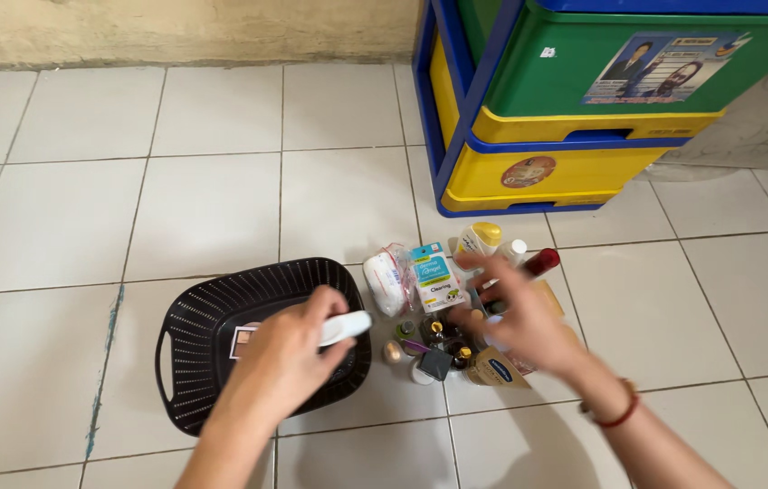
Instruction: The person empties a black plastic basket of cosmetics and toiletries onto the tiled floor, arranging the items in a neat pile. They then use a dark cloth to wipe the inside and outside of the basket.
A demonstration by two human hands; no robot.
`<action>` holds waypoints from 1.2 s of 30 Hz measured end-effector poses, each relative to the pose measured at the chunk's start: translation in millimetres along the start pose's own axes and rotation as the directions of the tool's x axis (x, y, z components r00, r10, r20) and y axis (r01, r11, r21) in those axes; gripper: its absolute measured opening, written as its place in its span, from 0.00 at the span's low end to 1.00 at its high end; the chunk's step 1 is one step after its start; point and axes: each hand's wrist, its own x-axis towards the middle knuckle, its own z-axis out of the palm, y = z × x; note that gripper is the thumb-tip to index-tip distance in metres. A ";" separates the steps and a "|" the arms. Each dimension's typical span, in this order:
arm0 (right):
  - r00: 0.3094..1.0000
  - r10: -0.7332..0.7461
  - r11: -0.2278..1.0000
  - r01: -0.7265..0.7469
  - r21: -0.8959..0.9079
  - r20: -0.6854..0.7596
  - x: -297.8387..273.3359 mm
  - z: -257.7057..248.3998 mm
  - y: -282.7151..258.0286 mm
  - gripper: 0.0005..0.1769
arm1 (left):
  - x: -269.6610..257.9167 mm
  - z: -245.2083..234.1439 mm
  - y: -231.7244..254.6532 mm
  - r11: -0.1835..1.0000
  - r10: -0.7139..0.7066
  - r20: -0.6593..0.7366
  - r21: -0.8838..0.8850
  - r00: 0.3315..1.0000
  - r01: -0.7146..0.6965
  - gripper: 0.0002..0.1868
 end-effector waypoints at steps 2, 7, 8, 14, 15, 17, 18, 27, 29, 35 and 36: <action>0.970 -0.177 0.970 0.143 0.195 0.166 -8.4 19.7 -26.3 0.42 | 3.8 5.8 17.1 0.995 0.072 -0.009 -0.062 0.997 -0.072 0.18; 0.960 -0.141 0.965 0.080 0.248 0.241 -14.9 44.4 -48.5 0.38 | 6.2 15.8 33.1 0.960 0.235 -0.068 -0.143 0.970 -0.242 0.18; 0.964 -0.074 0.968 0.008 0.251 0.257 -16.1 46.2 -47.7 0.37 | 6.1 17.2 34.1 0.960 0.235 -0.049 -0.143 0.971 -0.239 0.18; 0.976 -0.016 0.996 -0.003 0.088 0.218 -23.9 39.0 -27.1 0.36 | 0.5 21.4 34.5 0.945 0.267 -0.044 -0.183 0.963 -0.270 0.20; 0.988 0.001 0.998 -0.010 0.059 0.151 -23.5 35.3 -21.5 0.36 | -0.6 21.4 33.6 0.948 0.263 -0.043 -0.171 0.964 -0.267 0.21; 1.000 0.025 1.000 -0.025 0.003 0.016 -20.8 25.2 -8.3 0.37 | -2.0 20.8 30.7 0.955 0.251 -0.034 -0.154 0.967 -0.253 0.22; 0.986 0.165 0.985 -0.164 -0.045 0.026 -19.8 18.5 -0.8 0.33 | -2.5 19.7 28.0 0.958 0.242 -0.026 -0.150 0.970 -0.243 0.22; 0.930 0.358 0.909 -0.367 -0.197 -0.078 -29.3 -17.4 67.1 0.26 | -1.8 29.4 18.6 0.949 0.308 -0.025 -0.062 0.951 -0.309 0.16; 0.922 0.382 0.894 -0.384 -0.230 -0.058 -31.9 -16.1 76.8 0.27 | -1.4 31.9 18.6 0.946 0.317 -0.027 -0.061 0.948 -0.318 0.16; 0.931 0.364 0.881 -0.346 -0.323 -0.005 -36.1 -4.3 95.0 0.26 | 0.5 33.0 19.6 0.941 0.331 -0.030 -0.066 0.943 -0.332 0.16; 0.937 0.349 0.887 -0.331 -0.323 -0.002 -37.0 -2.5 96.8 0.26 | 0.7 32.7 19.4 0.935 0.348 -0.045 -0.059 0.937 -0.350 0.16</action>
